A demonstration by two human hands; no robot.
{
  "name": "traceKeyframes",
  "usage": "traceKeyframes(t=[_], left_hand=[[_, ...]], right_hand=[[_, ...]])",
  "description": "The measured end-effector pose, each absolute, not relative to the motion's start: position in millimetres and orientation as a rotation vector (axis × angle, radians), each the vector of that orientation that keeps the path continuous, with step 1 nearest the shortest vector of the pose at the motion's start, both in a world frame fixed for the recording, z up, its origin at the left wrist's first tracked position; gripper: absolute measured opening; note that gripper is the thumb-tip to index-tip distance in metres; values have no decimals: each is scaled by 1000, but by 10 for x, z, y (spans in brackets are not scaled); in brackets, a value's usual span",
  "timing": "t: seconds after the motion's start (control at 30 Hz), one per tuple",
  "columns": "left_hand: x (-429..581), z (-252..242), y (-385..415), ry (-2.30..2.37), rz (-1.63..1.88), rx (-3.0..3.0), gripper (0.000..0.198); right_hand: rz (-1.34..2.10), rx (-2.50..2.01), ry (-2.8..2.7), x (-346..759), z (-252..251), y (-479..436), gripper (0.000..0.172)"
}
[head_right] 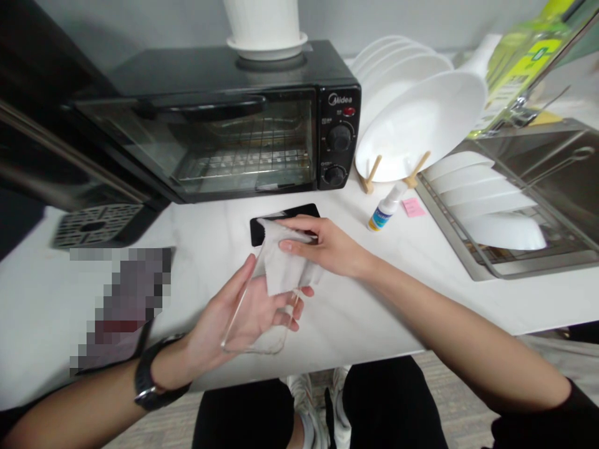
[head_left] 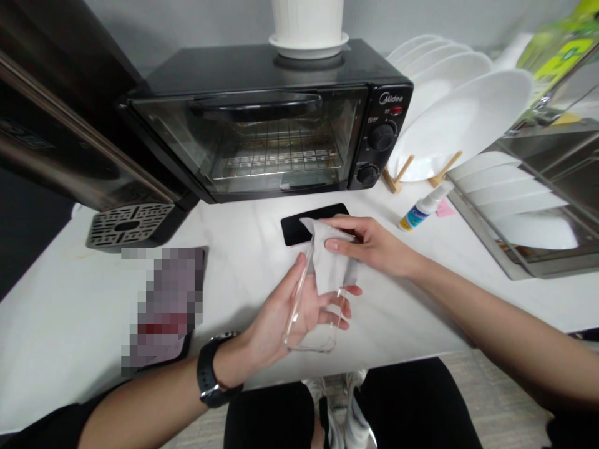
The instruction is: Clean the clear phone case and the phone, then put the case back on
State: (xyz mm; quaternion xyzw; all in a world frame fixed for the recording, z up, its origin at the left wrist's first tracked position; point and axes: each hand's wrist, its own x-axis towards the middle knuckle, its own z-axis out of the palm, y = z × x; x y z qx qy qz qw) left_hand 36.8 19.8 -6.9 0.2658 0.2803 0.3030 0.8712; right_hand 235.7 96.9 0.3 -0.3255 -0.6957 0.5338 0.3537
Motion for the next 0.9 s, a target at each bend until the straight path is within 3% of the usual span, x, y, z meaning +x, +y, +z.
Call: traceKeyframes(t=[0.2, 0.4, 0.6, 0.77, 0.9], left_hand=[[351, -109, 202, 580, 566, 614, 90], [361, -112, 217, 581, 582, 580, 85], [362, -84, 208, 609, 580, 598, 82], [365, -97, 198, 594, 601, 598, 77], [353, -81, 187, 525, 547, 558, 80]], right_hand=[[1216, -1007, -1869, 2391, -35, 948, 56], [1572, -872, -1744, 2390, -47, 992, 39], [1036, -1092, -1955, 2388, -30, 949, 50], [1524, -796, -1888, 2413, -9, 971, 41], [1189, -958, -1982, 2408, -9, 965, 49]])
